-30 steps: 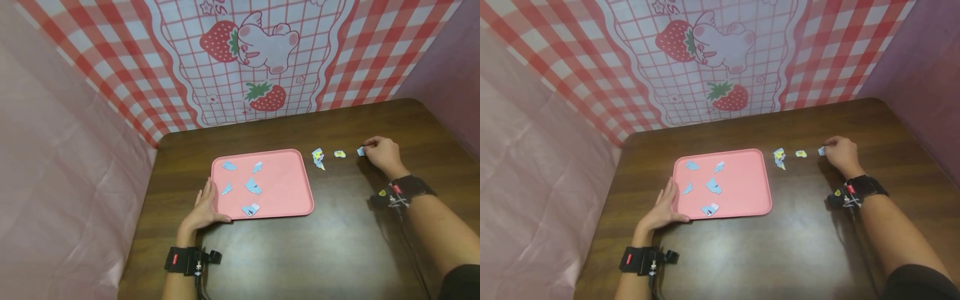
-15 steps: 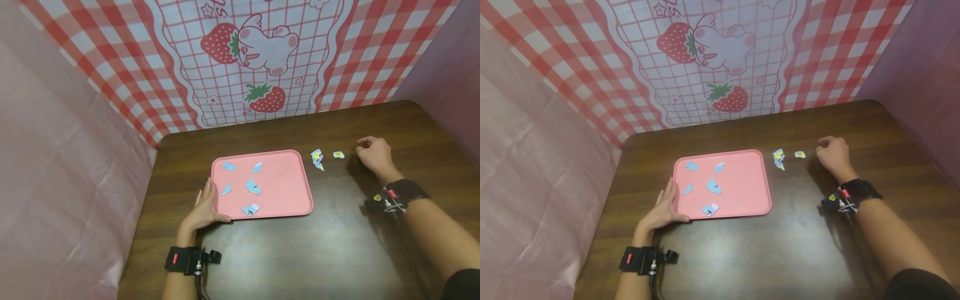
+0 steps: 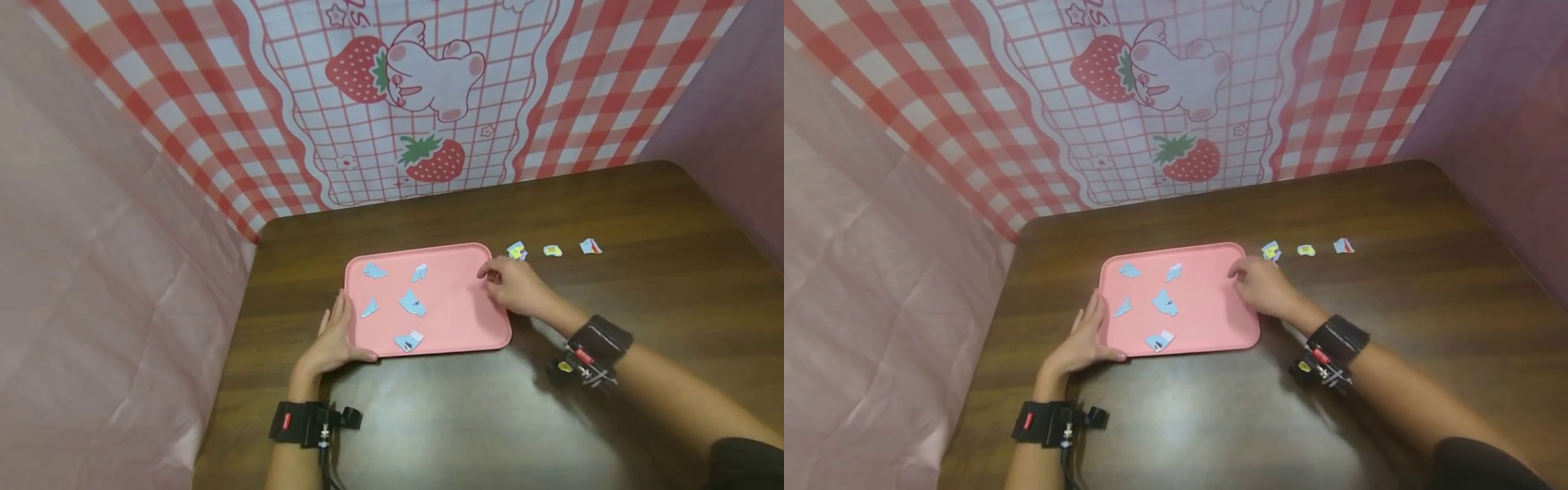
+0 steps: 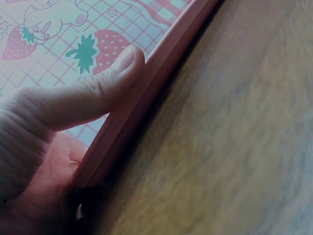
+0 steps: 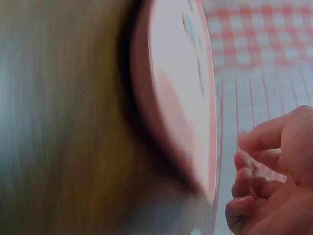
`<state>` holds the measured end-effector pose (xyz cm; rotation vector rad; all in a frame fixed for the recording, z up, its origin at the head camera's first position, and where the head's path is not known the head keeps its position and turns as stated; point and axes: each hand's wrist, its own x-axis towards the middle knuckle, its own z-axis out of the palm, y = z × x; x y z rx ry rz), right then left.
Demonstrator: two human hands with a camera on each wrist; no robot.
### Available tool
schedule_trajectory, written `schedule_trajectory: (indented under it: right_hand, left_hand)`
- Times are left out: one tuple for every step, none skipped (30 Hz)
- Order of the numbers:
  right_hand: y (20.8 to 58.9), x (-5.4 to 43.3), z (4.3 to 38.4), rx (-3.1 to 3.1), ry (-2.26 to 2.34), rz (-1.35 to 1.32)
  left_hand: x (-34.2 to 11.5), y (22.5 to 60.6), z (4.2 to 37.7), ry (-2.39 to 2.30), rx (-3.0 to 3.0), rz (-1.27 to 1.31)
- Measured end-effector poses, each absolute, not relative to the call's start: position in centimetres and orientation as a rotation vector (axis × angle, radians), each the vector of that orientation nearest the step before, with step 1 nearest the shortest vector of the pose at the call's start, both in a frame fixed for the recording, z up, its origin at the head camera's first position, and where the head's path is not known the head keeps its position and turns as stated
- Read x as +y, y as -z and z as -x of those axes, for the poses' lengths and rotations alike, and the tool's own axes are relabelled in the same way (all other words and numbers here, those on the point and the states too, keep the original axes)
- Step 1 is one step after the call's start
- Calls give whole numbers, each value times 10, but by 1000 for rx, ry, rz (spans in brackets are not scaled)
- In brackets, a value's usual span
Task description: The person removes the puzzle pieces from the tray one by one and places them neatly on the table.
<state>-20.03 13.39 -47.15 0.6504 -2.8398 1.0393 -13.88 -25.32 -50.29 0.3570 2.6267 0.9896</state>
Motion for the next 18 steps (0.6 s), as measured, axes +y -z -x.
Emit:
schedule_trajectory:
  right_hand:
    - [471,124,195,-2849,-1037,-702]
    - [471,115,190,-2856,-1030,-762]
    - [470,107,185,-2861,-1021,-826]
    - [470,99,180,-2865,-1008,-889]
    - [470,91,176,-2865,-979,-955]
    - [470,84,172,-2867,-955,-1015]
    - [471,77,168,-2873,-934,-1069]
    - [471,71,165,-2873,-910,-1117]
    - [472,65,162,-2882,-881,-1150]
    - [473,60,160,-2890,-859,-1174]
    - [474,56,158,-2897,-836,-1190]
    - [475,52,157,-2909,-826,-1197]
    - [476,48,155,-2919,-823,-1204]
    - [478,45,154,-2926,-821,-1211]
    - [480,42,154,-2935,-817,-1214]
    - [481,39,153,-2939,-821,-1220]
    - [483,37,152,-2942,-825,-1226]
    - [485,35,152,-2944,-830,-1231]
  left_hand:
    - [-253,503,139,-995,2627,-361]
    - [-253,504,138,-998,2629,-367]
    - [-253,504,138,-997,2629,-369]
    - [-253,505,138,-997,2630,-370]
    - [-253,505,137,-998,2631,-368]
    - [-253,505,137,-996,2633,-365]
    - [-253,505,137,-993,2635,-360]
    - [-254,505,137,-984,2638,-359]
    - [-254,504,137,-981,2639,-355]
    - [-254,504,137,-985,2640,-354]
    - [-254,504,137,-989,2641,-356]
    - [-254,504,137,-992,2641,-359]
    - [-254,504,137,-996,2640,-360]
    - [-254,503,138,-1001,2639,-361]
    - [-253,503,138,-1005,2639,-360]
    - [-253,503,138,-1006,2639,-360]
    - [-253,503,138,-1004,2640,-359]
    - [-253,503,138,-1001,2641,-356]
